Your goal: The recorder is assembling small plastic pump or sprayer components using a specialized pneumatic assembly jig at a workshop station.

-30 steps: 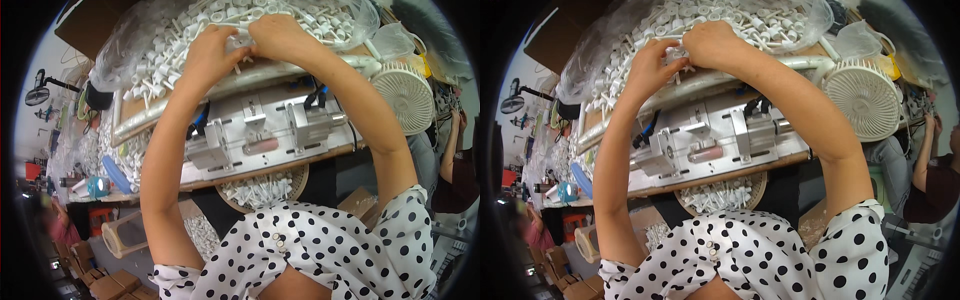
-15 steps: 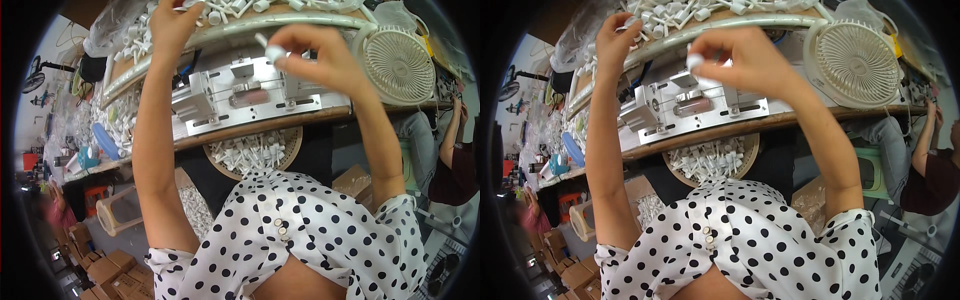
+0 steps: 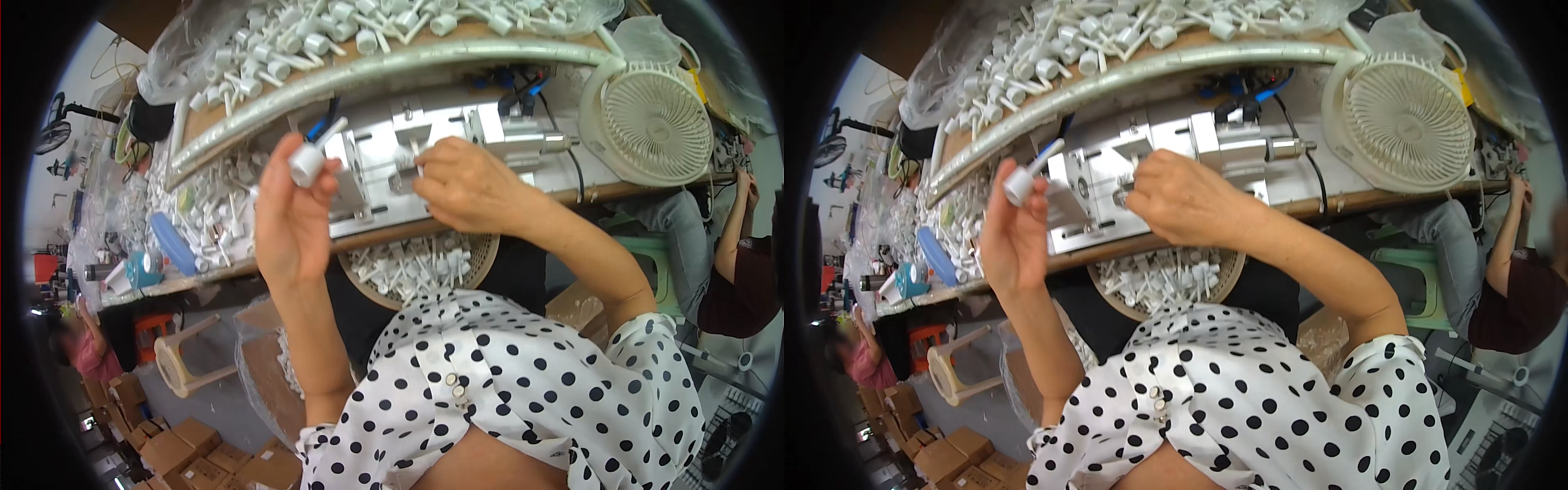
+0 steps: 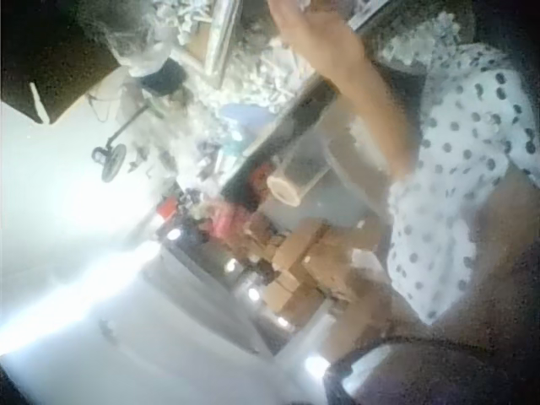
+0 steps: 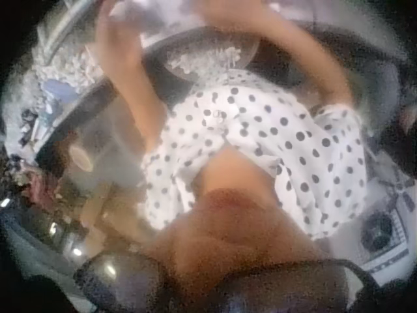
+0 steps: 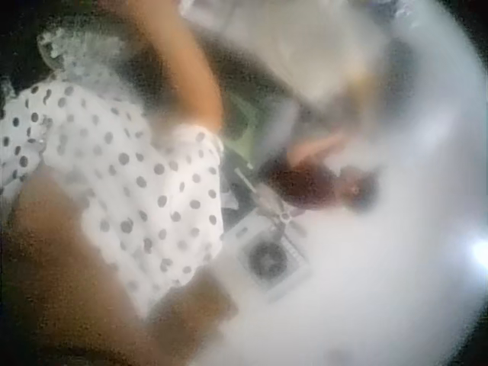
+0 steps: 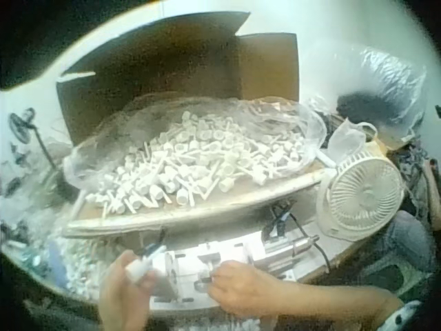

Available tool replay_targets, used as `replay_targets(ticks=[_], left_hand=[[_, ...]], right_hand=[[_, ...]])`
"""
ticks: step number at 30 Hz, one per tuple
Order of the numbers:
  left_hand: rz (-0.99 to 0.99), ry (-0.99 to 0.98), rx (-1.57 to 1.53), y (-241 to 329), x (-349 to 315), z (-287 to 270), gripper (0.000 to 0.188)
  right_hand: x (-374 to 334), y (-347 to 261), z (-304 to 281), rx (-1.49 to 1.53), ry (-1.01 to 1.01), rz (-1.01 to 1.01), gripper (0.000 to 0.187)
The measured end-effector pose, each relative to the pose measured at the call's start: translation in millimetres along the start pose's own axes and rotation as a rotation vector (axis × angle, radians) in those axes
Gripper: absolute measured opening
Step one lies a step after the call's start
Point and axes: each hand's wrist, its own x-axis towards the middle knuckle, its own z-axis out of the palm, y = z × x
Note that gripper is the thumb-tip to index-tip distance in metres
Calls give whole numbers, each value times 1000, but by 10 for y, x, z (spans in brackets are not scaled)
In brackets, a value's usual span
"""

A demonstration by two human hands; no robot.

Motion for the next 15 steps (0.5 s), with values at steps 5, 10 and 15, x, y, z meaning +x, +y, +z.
replay_targets(ticks=[5, 10, 15], left_hand=[[-100, 2, 64, -218, -227, 27, 38], [-116, -10, 383, -383, -409, 61, 41], [150, -81, 983, -551, -439, 158, 33]], right_hand=[[132, 1, -208, 91, -207, 62, 20], [636, 566, -539, 0, 32, 290, 24], [1040, 1114, -432, -353, 56, 478, 24]])
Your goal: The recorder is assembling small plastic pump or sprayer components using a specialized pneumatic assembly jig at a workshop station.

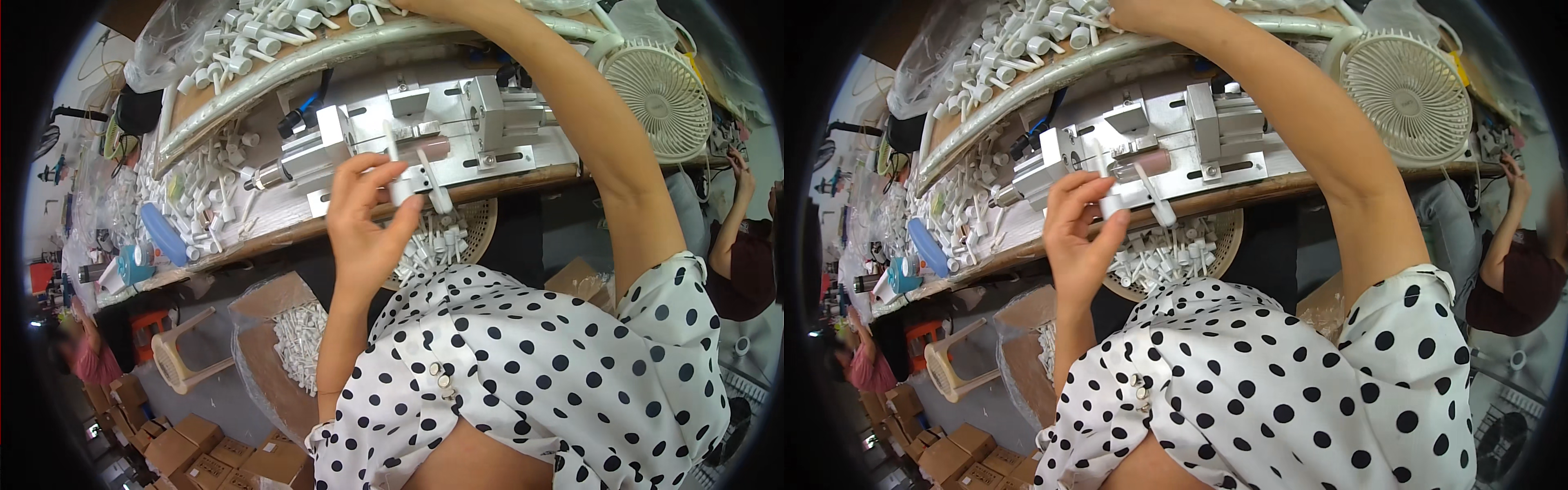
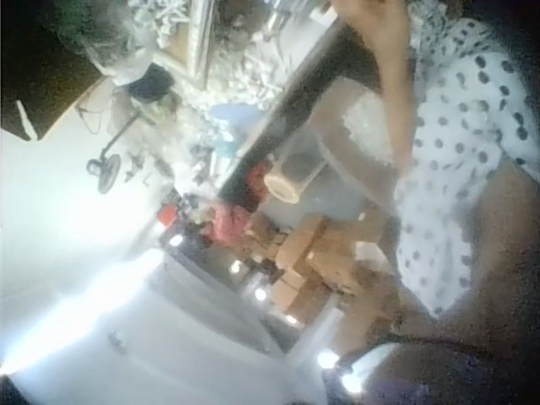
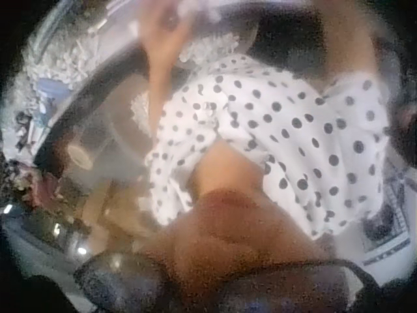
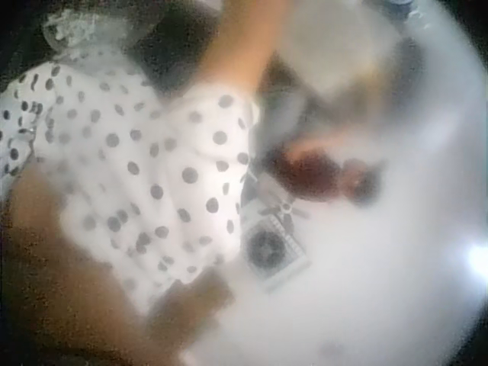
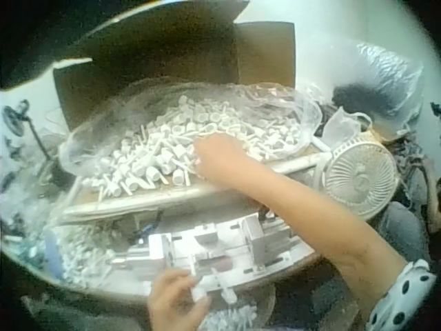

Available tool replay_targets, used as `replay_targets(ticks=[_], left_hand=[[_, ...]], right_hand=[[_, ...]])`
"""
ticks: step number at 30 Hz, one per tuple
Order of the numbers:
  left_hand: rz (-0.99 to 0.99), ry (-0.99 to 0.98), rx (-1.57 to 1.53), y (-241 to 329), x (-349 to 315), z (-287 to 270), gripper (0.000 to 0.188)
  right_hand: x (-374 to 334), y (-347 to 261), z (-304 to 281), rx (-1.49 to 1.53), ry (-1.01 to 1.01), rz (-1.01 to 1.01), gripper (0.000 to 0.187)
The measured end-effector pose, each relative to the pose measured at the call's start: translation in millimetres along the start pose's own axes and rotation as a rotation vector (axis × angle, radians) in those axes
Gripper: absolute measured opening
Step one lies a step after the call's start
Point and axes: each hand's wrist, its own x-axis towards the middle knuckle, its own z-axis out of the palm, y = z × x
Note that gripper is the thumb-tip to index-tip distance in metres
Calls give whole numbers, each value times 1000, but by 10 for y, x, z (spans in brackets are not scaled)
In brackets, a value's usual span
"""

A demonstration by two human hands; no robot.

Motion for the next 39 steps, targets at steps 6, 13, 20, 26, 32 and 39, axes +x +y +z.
replay_targets(ticks=[6, 13, 20, 26, 32, 39], left_hand=[[273, -28, 533, -137, 122, 247, 29], [253, -69, 668, -78, 242, 378, 28], [267, -236, 590, 45, 590, 49, 22], [995, 82, 1143, 38, 2020, -346, 29], [774, -185, 1123, -63, 2279, -511, 19], [691, -86, 886, 234, 1854, -718, 33]], right_hand=[[-87, -35, -112, 135, 81, 92, 24], [-644, -42, -570, 1025, -28, 444, 25], [-1194, -172, -553, 1119, -14, 101, 23], [-1420, -336, -359, 875, -116, -312, 23], [-1432, -499, -52, 481, -42, -543, 7], [-1379, -584, -22, 336, -128, -551, 13]])
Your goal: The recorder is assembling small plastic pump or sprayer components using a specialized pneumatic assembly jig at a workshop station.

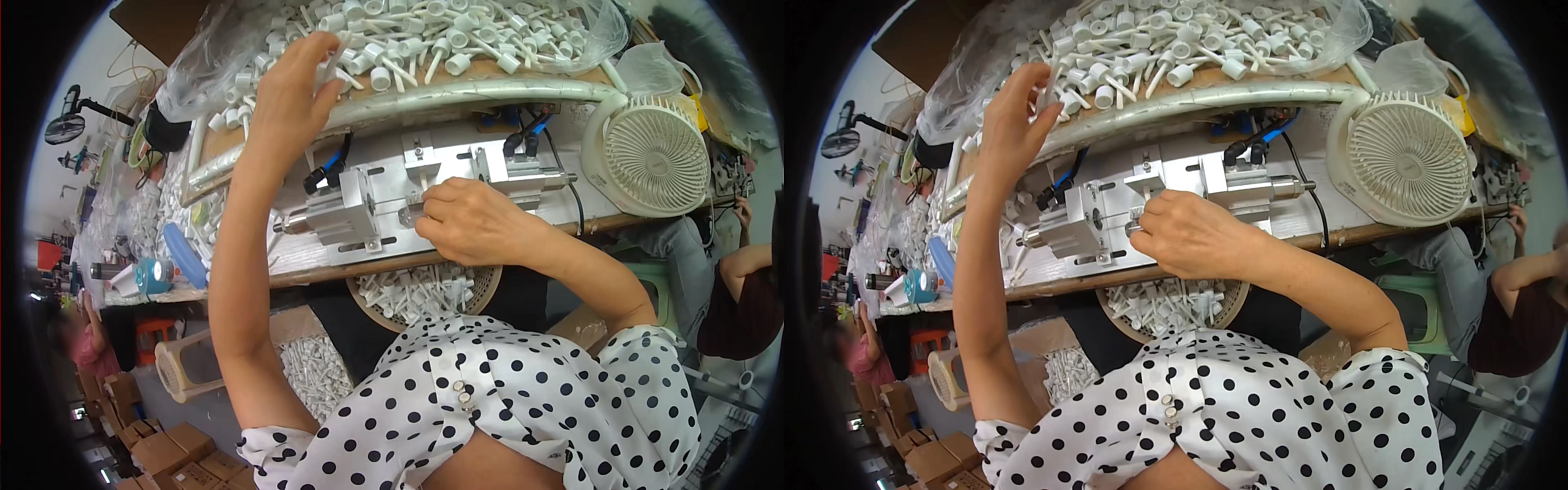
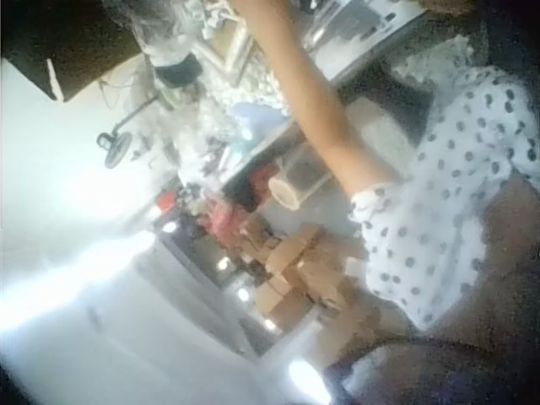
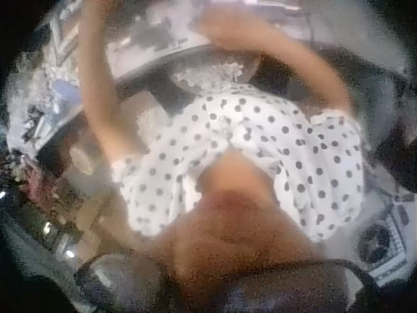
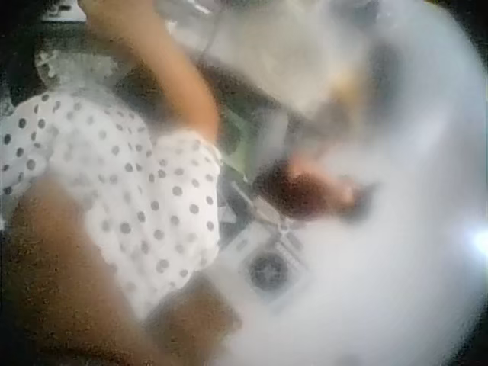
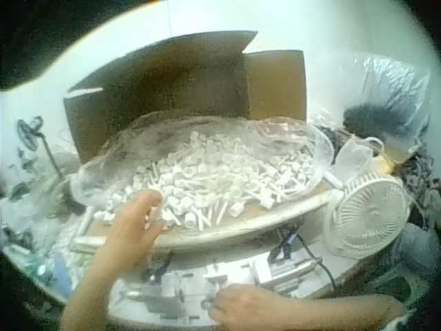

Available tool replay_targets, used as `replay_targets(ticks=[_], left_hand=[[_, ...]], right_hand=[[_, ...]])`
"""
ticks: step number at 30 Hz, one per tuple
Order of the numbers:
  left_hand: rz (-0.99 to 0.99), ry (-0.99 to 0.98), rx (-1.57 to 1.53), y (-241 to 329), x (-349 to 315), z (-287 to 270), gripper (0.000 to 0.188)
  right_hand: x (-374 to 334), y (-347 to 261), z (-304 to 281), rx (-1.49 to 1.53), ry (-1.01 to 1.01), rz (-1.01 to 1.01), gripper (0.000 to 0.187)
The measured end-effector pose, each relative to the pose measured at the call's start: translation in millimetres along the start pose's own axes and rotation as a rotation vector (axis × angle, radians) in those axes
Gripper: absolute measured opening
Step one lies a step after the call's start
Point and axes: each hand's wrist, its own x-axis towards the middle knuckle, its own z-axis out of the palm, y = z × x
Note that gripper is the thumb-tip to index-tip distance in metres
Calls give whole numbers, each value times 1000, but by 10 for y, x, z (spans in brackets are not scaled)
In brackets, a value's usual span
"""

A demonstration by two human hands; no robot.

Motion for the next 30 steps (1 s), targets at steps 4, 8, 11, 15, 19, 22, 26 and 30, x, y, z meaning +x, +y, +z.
replay_targets(ticks=[4, 8, 11, 15, 19, 22, 26, 30], left_hand=[[-334, 48, -139, 183, -152, 2, 34], [-517, 216, -405, 384, -413, 25, 31], [-637, 244, -558, 782, -763, 86, 16], [-538, 204, -432, 1321, -1063, 319, 18], [-385, 215, -168, 1547, -1157, 596, 17], [-385, 137, -131, 1592, -1158, 709, 17], [-382, 121, -107, 1585, -1094, 752, 18], [-406, 89, -161, 1555, -1037, 707, 17]], right_hand=[[79, 129, -227, 229, -113, 36, 19], [284, 624, -523, -86, 189, 329, 17], [423, 1043, -609, -342, 181, 586, 25], [494, 1212, -561, -374, 158, 563, 23], [440, 1035, -666, -67, 262, 597, 24], [380, 874, -778, 248, 353, 625, 26], [260, 723, -841, 558, 428, 722, 30], [139, 617, -828, 668, 485, 638, 22]])
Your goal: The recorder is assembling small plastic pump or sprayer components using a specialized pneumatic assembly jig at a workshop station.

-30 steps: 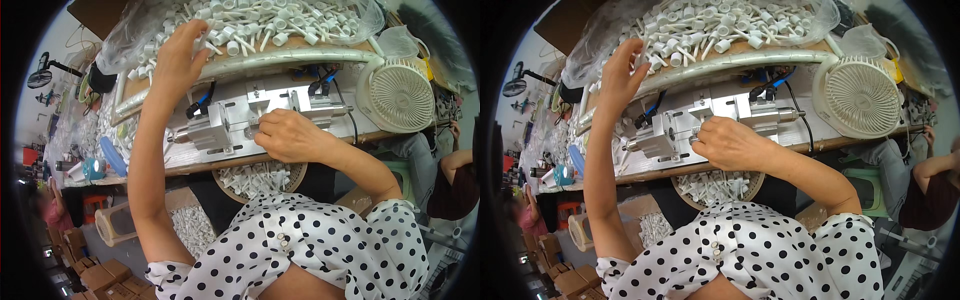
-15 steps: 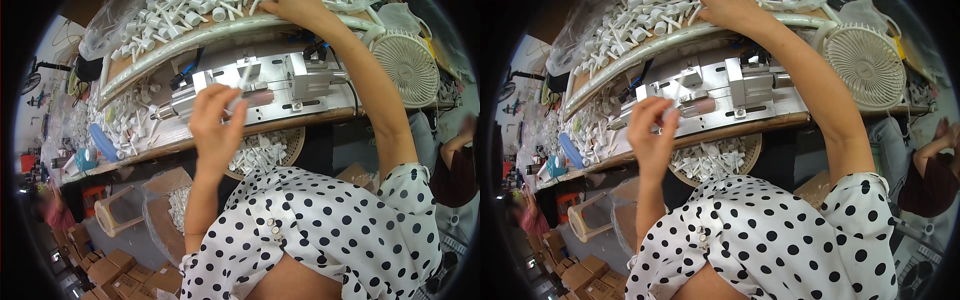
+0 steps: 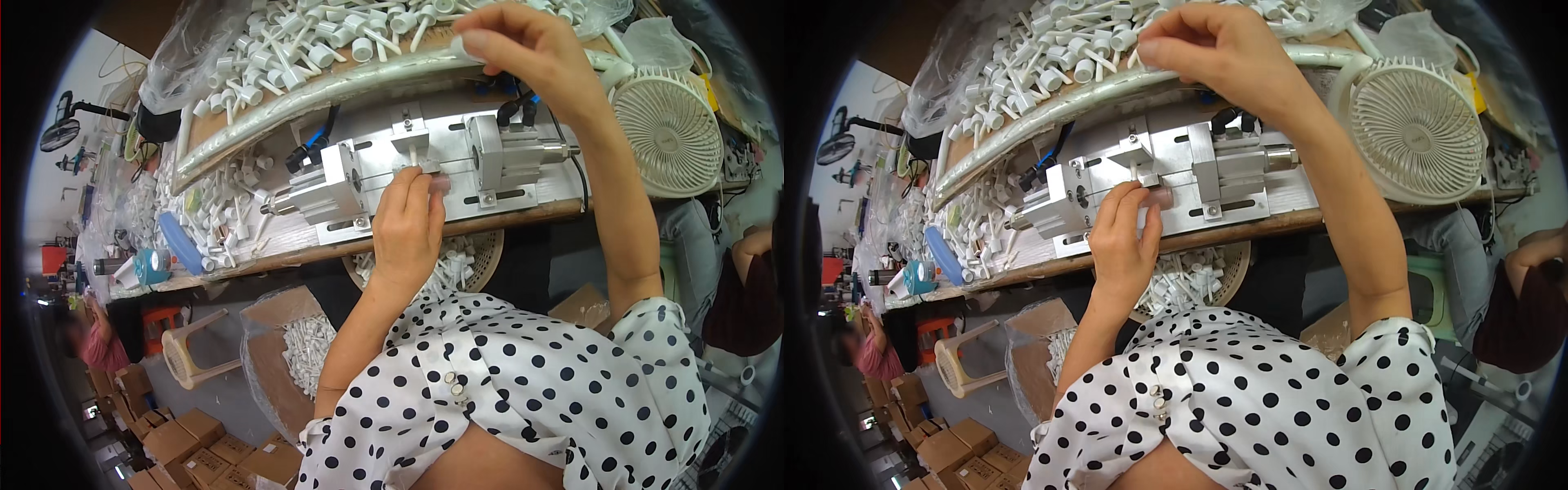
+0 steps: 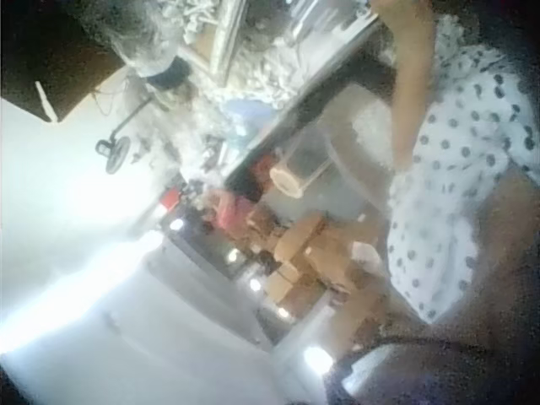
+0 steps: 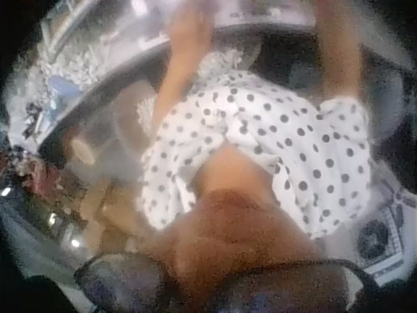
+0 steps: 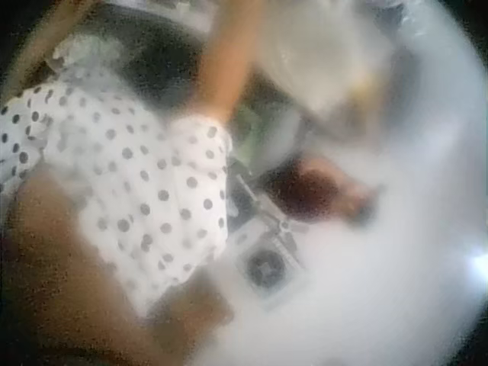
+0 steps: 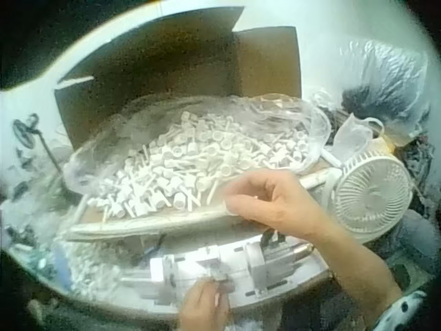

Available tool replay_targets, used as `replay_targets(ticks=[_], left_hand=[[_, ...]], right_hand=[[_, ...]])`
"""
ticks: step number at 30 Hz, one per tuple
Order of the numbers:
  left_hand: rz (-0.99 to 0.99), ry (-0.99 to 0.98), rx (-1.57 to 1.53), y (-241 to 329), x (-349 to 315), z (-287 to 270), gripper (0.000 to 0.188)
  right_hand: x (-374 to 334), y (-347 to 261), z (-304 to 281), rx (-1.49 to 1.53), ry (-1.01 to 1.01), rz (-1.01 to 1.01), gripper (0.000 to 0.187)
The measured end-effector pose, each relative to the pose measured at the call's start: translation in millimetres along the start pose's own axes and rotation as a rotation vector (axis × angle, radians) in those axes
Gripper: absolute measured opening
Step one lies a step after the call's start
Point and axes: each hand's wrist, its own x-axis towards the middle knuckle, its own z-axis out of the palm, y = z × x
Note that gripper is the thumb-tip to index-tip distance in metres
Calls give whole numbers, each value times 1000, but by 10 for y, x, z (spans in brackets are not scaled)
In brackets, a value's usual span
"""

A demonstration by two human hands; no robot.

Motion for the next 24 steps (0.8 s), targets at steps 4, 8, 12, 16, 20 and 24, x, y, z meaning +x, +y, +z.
replay_targets(ticks=[4, 8, 12, 16, 20, 24], left_hand=[[31, -214, -48, -114, 199, -199, 17], [412, 3, 61, -472, 970, -306, 22], [657, -57, 357, -701, 1737, -266, 23], [610, -279, 362, -767, 1909, -234, 11], [623, -320, 401, -855, 1949, -317, 19], [437, -209, 14, -887, 1942, -423, 15]], right_hand=[[-285, -10, 42, 142, -76, 3, 24], [-548, -12, 113, -8, -261, -261, 19], [-745, 59, 381, -107, -362, -368, 20], [-782, 228, 592, -420, -351, -639, 16], [-741, 336, 716, -666, -347, -809, 7], [-745, 300, 759, -689, -339, -784, 6]])
